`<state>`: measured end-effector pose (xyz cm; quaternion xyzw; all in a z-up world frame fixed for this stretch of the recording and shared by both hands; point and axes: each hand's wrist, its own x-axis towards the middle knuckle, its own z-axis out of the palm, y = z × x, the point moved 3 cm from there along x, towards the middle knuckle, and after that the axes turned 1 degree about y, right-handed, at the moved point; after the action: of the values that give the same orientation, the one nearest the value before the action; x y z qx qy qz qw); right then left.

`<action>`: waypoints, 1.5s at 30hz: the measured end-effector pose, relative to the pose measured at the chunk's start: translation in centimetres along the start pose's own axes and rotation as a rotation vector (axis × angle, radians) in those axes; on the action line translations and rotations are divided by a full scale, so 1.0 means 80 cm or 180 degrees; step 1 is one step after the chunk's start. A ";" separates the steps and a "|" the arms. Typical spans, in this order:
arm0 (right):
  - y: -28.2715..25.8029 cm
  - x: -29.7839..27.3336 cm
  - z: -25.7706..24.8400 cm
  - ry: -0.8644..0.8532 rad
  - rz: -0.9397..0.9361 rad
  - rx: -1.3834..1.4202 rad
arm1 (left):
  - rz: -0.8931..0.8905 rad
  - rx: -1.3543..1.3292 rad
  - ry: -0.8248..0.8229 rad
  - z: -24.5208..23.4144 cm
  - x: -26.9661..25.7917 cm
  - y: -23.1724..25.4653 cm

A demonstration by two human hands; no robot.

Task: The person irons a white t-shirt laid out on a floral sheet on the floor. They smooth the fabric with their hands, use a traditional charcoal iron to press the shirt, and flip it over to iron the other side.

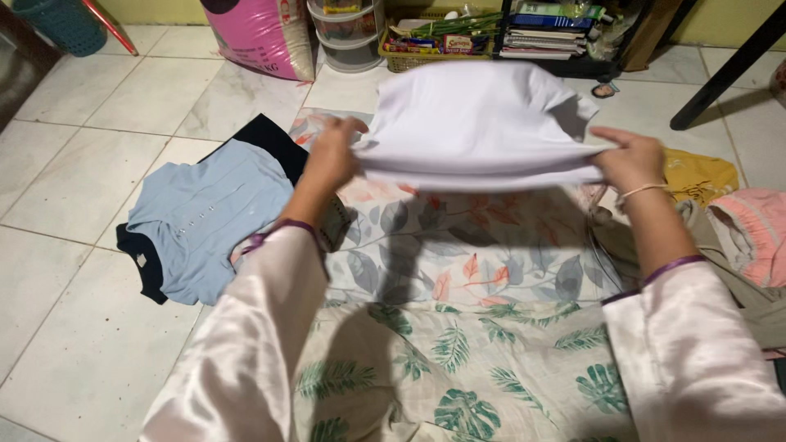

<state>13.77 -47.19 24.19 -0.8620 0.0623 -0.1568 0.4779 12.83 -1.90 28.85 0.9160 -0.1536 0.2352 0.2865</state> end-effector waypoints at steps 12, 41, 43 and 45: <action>-0.062 0.038 -0.101 -0.0467 0.0480 0.3313 | -0.0616 -0.2807 0.0450 -0.078 0.073 -0.025; -0.120 0.087 -0.110 -0.1351 0.0182 -0.1842 | -0.1051 0.0742 -0.1674 -0.122 0.143 0.008; -0.133 0.112 -0.127 -0.1054 0.0207 -0.2016 | -0.0899 0.0719 -0.1494 -0.147 0.157 0.016; -0.138 0.132 -0.133 -0.1025 -0.0082 -0.1354 | -0.0536 0.0594 -0.0766 -0.152 0.158 0.021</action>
<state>19.75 -52.57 41.03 -0.9577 0.0061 -0.0071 0.2877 18.58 2.19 45.03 0.9697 -0.0870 0.1123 0.1985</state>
